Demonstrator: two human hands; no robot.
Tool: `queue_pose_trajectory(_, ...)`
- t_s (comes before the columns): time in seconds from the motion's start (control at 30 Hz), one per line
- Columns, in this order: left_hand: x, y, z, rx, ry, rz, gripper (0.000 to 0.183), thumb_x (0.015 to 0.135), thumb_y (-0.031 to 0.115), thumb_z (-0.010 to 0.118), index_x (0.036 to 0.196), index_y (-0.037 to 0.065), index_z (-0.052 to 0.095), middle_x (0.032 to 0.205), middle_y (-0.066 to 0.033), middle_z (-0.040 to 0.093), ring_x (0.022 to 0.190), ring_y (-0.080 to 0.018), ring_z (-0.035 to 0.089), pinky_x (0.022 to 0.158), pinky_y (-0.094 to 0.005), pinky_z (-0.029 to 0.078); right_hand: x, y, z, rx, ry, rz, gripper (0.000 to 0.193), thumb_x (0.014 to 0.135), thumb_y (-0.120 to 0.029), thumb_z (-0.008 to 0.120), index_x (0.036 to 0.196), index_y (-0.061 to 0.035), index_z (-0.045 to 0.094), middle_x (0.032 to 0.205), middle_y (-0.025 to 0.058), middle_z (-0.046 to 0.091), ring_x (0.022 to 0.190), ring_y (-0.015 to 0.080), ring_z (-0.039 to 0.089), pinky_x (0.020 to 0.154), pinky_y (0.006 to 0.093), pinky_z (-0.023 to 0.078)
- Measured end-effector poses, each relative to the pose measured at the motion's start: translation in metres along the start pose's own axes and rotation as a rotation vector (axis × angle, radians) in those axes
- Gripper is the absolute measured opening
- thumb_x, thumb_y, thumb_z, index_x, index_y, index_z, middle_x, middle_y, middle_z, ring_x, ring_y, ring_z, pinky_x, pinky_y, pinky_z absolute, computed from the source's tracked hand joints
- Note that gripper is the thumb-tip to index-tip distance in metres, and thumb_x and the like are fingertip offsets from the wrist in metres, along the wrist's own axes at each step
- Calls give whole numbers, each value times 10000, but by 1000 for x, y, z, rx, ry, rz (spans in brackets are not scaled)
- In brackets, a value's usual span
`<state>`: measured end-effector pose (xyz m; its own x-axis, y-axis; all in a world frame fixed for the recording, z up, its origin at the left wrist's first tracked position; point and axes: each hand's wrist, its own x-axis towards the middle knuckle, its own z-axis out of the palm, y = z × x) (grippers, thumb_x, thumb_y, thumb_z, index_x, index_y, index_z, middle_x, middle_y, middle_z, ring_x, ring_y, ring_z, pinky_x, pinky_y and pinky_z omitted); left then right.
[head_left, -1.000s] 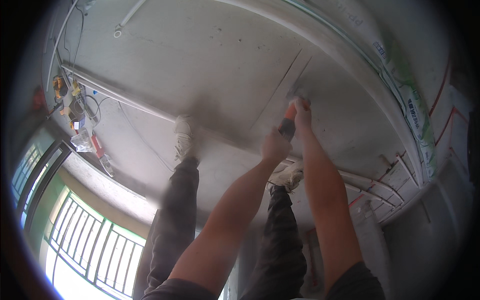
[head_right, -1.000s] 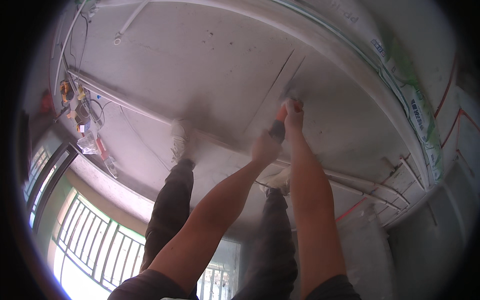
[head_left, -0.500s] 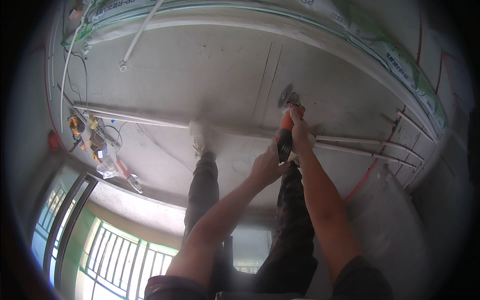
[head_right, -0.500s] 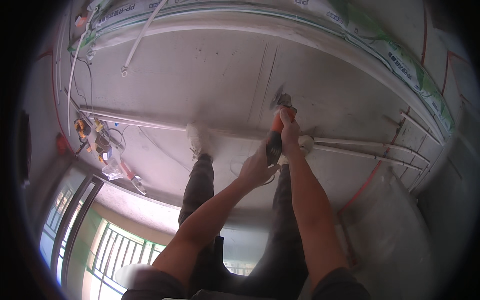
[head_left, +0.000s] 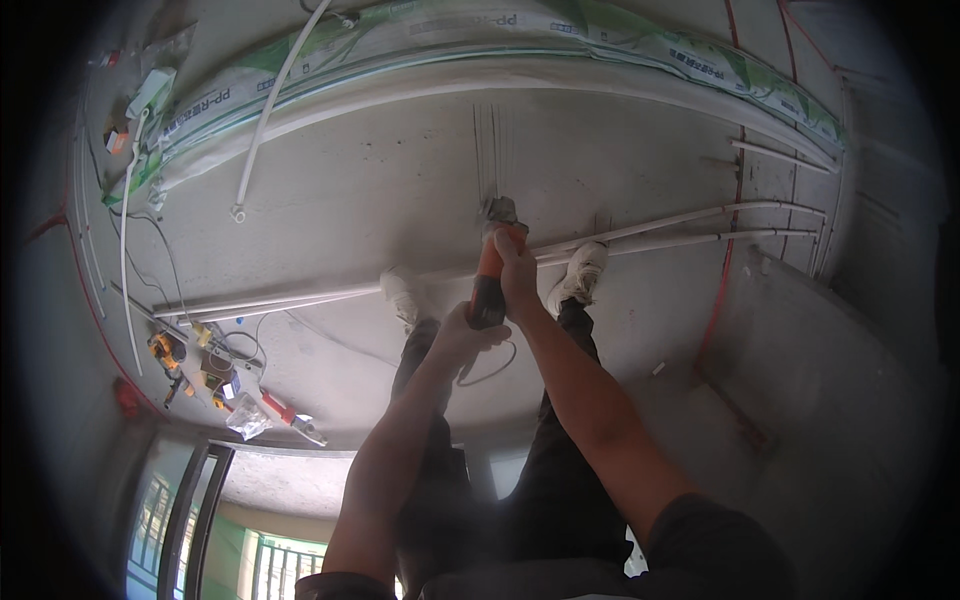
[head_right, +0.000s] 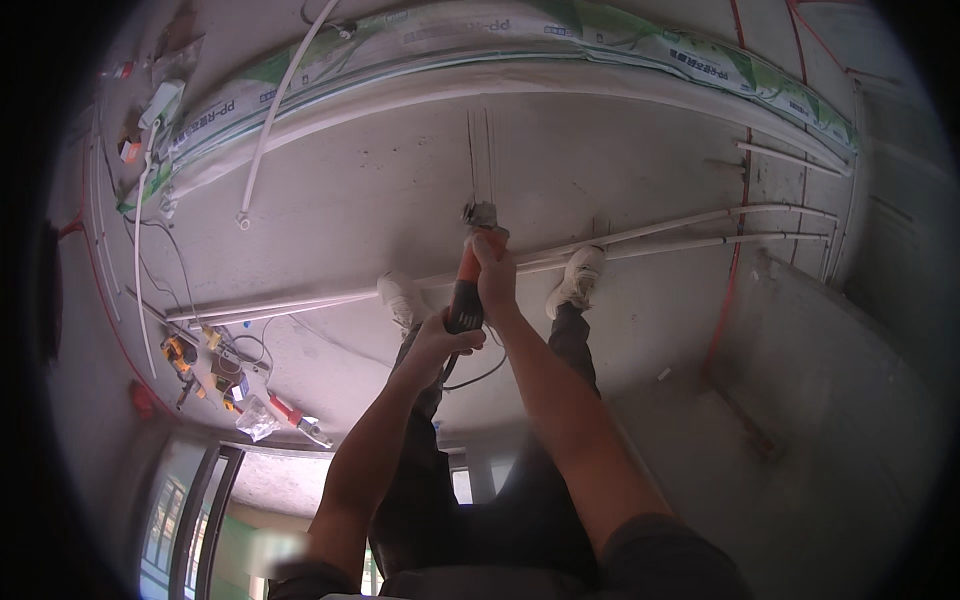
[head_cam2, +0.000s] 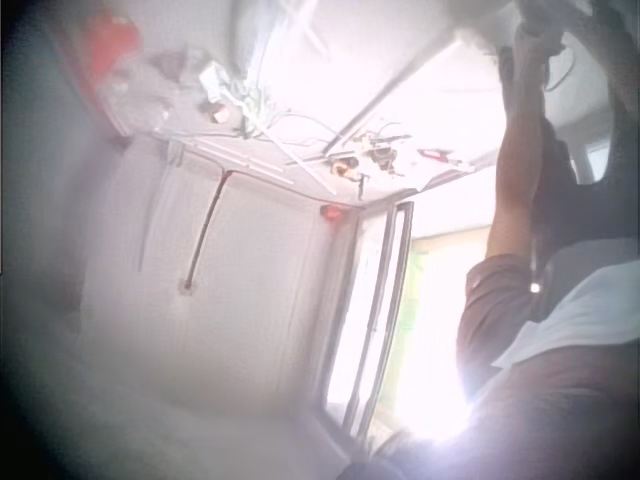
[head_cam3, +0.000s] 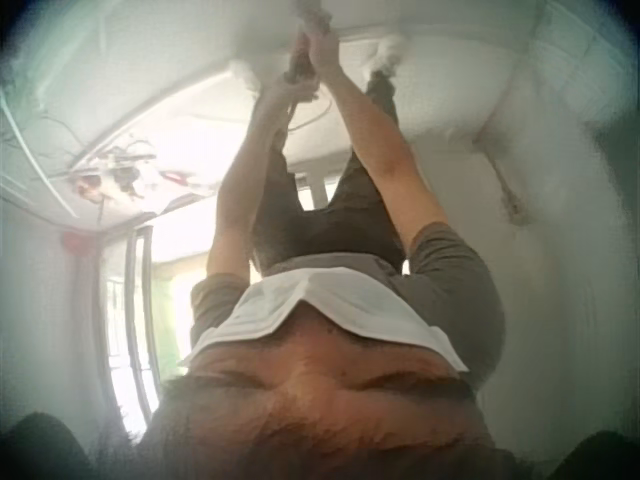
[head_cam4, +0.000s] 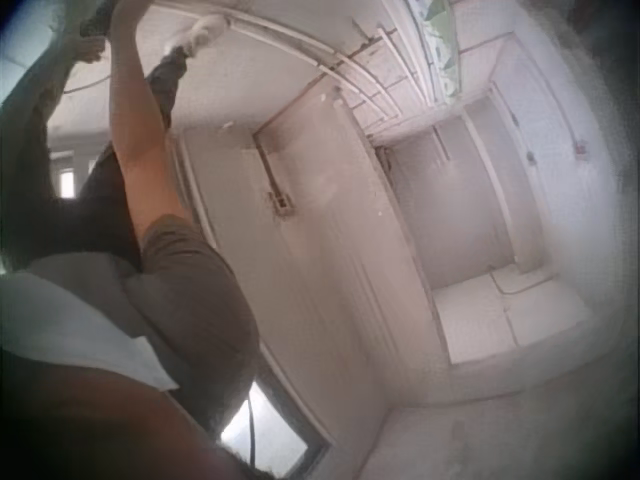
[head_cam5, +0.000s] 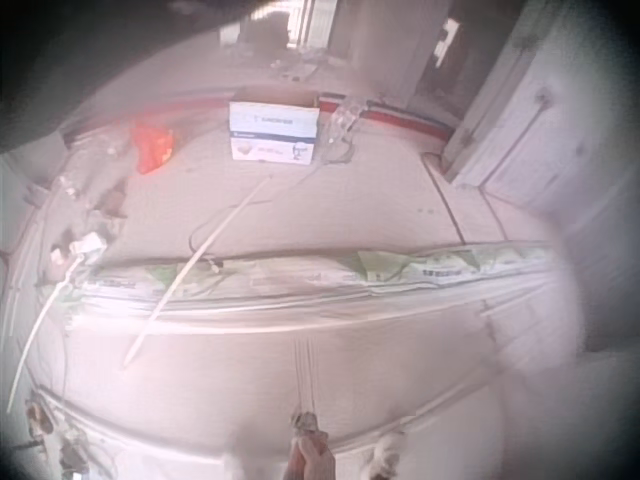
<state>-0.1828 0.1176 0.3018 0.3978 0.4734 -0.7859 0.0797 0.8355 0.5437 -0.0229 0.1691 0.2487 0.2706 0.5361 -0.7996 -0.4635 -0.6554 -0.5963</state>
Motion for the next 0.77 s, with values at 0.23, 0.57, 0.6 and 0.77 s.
queue_pose_trajectory(0.23,-97,75,-21,-242,86,-89,380,785,16,798,1131,-19,645,867,-73,690,679,-191,685,623,-318,559,-128,33,46,148,-133,1,526,1144,-493,609,1417,-45,648,1116,52,728,887,134,677,807,336,568)
queue_pose_trajectory(0.57,-173,70,-51,-152,298,5,261,843,70,729,1057,-22,610,824,-106,627,668,-216,615,641,-338,507,-351,130,-25,-765,-687,-56,557,1115,-474,623,1446,-26,622,1141,158,779,1108,321,761,946,475,571)
queue_pose_trajectory(0.6,-184,68,-51,-131,291,15,327,846,93,731,1125,-26,609,863,-106,632,701,-213,613,651,-336,508,-360,134,-36,-894,-697,31,533,1107,-513,609,1349,-41,659,1177,147,787,1125,314,761,952,487,573)
queue_pose_trajectory(0.77,-237,43,-13,-135,258,53,267,888,67,696,1115,-18,586,832,-102,623,654,-207,581,641,-329,495,-415,228,-102,-985,-391,21,545,1055,-596,654,1186,-73,735,1131,164,806,1111,296,773,941,502,585)
